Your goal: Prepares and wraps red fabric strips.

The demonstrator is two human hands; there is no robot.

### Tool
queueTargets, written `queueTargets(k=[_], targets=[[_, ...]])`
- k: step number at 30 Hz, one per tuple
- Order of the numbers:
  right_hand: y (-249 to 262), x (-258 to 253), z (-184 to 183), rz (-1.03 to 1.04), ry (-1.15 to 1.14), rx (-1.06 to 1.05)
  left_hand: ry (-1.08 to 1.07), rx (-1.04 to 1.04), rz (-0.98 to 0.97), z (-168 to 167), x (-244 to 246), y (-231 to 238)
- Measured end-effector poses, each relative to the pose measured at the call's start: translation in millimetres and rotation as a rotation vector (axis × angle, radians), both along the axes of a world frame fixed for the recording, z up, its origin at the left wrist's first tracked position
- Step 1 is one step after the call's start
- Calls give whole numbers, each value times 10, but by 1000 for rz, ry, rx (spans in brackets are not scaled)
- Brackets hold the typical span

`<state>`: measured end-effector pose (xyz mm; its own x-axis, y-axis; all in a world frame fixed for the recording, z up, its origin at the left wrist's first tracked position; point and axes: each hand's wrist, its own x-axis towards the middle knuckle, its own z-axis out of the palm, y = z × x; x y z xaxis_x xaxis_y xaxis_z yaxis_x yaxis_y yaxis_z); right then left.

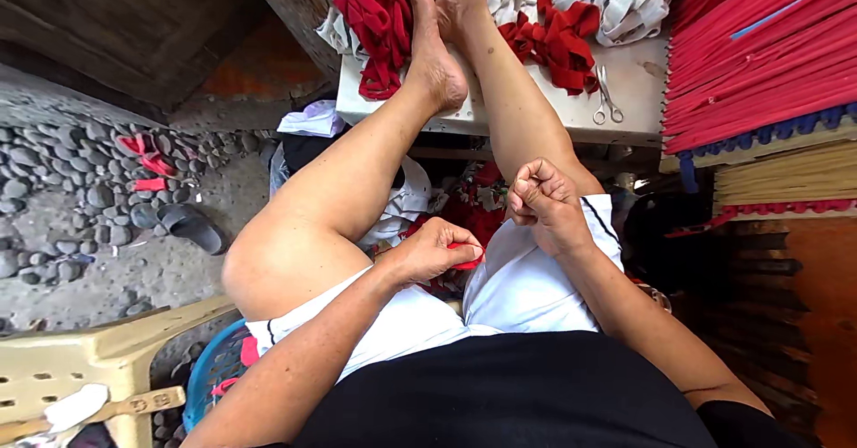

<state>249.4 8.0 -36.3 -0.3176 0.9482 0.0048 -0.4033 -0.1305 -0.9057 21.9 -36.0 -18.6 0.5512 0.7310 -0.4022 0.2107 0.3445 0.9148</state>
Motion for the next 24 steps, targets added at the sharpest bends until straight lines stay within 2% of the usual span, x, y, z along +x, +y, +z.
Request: queueTargets(k=[3,7,10,14,16,18,19,20,21,23,24], targets=[[4,-8,-9,11,2,4,14,-29,-57,-38,1,7],[-62,-19,16,42,3,-30,-15,-31,84,8,3,18],[-106,-56,-33,67,-59,69,-8,-27,197,-10,-8,39],[-138,-121,-117,53,-261,293,57,17,292,-17,5,49],[-200,-195,131,46,-482,286,76,43,321,2,6,49],[-234,-376,817,115,-808,63,83,49,341,31,7,49],[-229,-425,962,142,-889,32,78,49,346,38,5,49],[-238,-429,943,136,-904,80,71,56,347,39,2,50],[-259,-391,763,90,-863,208,67,69,344,35,-2,51],[-239,-255,41,-60,-674,613,68,108,325,14,-6,55],[-210,-226,-147,-104,-640,731,70,124,316,6,-3,57]])
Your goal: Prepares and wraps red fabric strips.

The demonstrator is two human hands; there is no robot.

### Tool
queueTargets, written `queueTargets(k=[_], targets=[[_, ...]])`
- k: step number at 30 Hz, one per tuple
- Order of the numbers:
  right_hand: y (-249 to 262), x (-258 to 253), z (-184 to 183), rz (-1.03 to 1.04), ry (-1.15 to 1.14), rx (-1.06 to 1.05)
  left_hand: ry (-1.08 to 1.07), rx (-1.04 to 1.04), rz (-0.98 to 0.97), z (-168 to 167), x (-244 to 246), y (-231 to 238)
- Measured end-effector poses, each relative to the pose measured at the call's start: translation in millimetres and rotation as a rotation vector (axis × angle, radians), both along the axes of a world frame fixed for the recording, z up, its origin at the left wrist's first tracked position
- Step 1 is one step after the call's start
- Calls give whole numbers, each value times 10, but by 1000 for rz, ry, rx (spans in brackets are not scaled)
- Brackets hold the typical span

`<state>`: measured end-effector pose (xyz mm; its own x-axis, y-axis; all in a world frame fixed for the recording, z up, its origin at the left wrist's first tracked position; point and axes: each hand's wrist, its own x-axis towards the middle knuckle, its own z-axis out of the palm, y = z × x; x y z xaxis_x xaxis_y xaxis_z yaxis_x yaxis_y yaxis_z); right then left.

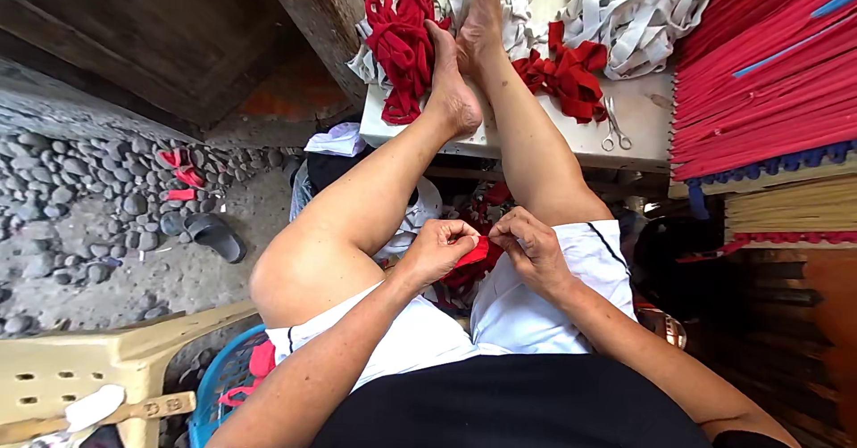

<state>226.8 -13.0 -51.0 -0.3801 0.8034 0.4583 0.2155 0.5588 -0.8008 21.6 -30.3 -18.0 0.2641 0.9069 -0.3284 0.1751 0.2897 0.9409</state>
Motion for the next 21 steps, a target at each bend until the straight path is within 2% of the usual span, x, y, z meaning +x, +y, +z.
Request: queueTargets(k=[4,21], targets=[[1,25,-30,-47,-71,101,15,21,-7,5,0,0],[-33,38,1,-100,-167,102,106,139,53,-4,-2,-8]])
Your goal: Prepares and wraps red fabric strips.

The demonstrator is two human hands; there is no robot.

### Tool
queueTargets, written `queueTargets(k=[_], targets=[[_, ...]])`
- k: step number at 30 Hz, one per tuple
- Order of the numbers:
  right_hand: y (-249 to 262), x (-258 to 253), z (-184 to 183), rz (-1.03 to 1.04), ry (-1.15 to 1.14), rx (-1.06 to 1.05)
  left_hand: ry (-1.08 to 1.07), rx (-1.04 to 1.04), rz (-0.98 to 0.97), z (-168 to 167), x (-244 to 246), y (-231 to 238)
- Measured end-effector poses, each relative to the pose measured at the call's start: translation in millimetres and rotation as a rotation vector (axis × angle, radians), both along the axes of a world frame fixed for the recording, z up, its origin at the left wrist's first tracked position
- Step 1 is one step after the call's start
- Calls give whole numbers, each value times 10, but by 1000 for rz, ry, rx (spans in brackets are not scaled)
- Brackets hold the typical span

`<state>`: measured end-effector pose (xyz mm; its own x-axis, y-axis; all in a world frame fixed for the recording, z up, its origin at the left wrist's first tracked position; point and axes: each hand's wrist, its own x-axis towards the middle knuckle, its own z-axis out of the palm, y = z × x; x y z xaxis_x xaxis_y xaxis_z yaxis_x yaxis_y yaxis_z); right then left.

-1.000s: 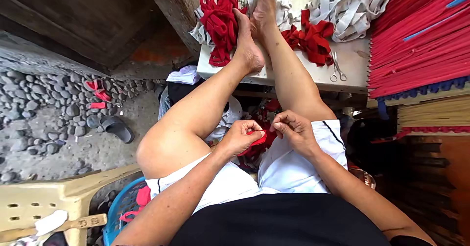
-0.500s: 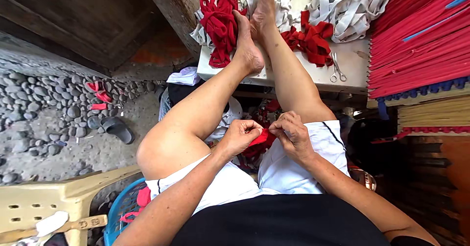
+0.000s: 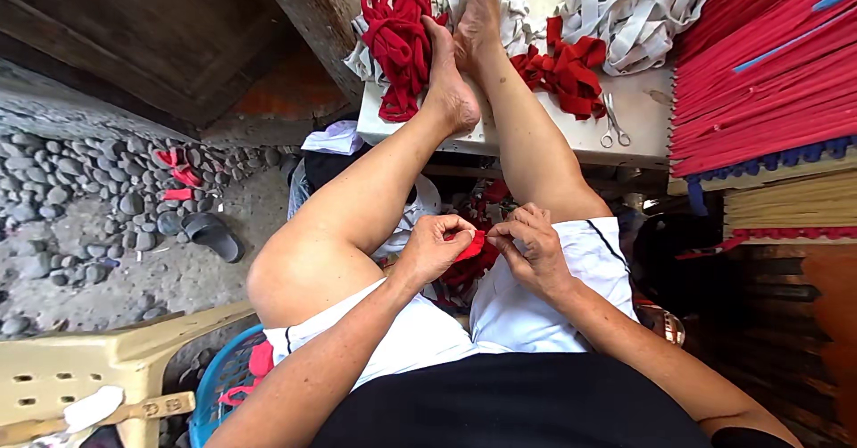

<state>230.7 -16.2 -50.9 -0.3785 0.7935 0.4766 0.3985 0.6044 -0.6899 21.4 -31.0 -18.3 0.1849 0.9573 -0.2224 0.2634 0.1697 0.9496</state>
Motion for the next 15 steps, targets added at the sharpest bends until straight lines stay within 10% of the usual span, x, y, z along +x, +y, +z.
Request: queueTargets(k=[15], targets=[[-20,-20,-12,56,79,-118,-23,11,5,-4,20,-11]])
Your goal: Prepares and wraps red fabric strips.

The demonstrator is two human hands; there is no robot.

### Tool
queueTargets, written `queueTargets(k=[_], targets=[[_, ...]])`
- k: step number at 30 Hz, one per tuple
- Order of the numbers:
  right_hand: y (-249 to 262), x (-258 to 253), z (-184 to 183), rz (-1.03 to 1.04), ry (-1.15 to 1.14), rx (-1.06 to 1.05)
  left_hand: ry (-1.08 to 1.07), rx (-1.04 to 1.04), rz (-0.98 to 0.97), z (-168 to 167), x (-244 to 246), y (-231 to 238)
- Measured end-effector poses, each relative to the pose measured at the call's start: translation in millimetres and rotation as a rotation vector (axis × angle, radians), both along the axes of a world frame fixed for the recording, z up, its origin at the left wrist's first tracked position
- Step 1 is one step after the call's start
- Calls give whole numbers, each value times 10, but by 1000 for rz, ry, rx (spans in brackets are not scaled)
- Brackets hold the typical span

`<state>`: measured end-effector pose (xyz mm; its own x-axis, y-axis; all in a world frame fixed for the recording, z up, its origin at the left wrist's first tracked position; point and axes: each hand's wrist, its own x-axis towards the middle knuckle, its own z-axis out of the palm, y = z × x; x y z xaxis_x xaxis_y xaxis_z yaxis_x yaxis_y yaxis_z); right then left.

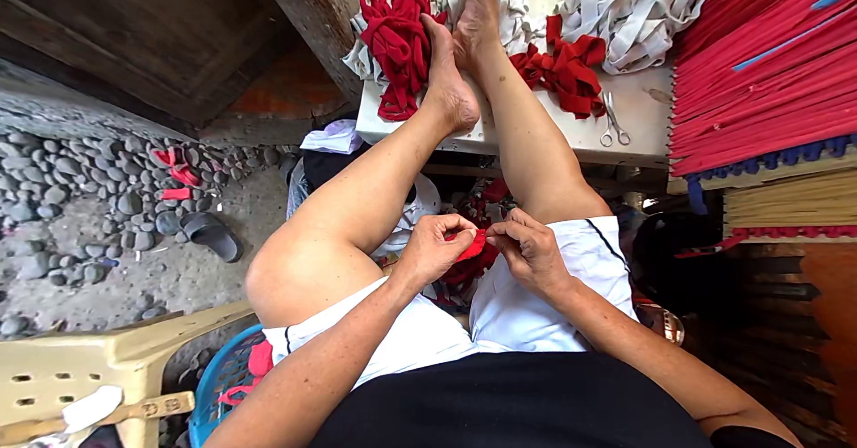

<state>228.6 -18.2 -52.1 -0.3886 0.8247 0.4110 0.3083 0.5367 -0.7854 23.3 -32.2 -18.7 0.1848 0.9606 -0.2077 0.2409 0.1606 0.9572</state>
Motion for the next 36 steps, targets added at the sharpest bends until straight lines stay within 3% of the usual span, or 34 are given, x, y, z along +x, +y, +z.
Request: queueTargets(k=[7,12,22,26,30,36], targets=[[-1,-2,2,4,36,-92,-20,34,9,-3,18,-20],[-4,-8,21,7,31,-211,116,201,71,-75,75,-60],[-14,-29,69,27,337,-816,284,621,77,-169,150,-72],[-15,-39,75,26,466,-953,296,677,27,-178,155,-74],[-14,-32,55,18,517,-962,290,644,-2,-176,159,-62],[-10,-18,56,76,485,-812,279,522,81,-153,123,-59]])
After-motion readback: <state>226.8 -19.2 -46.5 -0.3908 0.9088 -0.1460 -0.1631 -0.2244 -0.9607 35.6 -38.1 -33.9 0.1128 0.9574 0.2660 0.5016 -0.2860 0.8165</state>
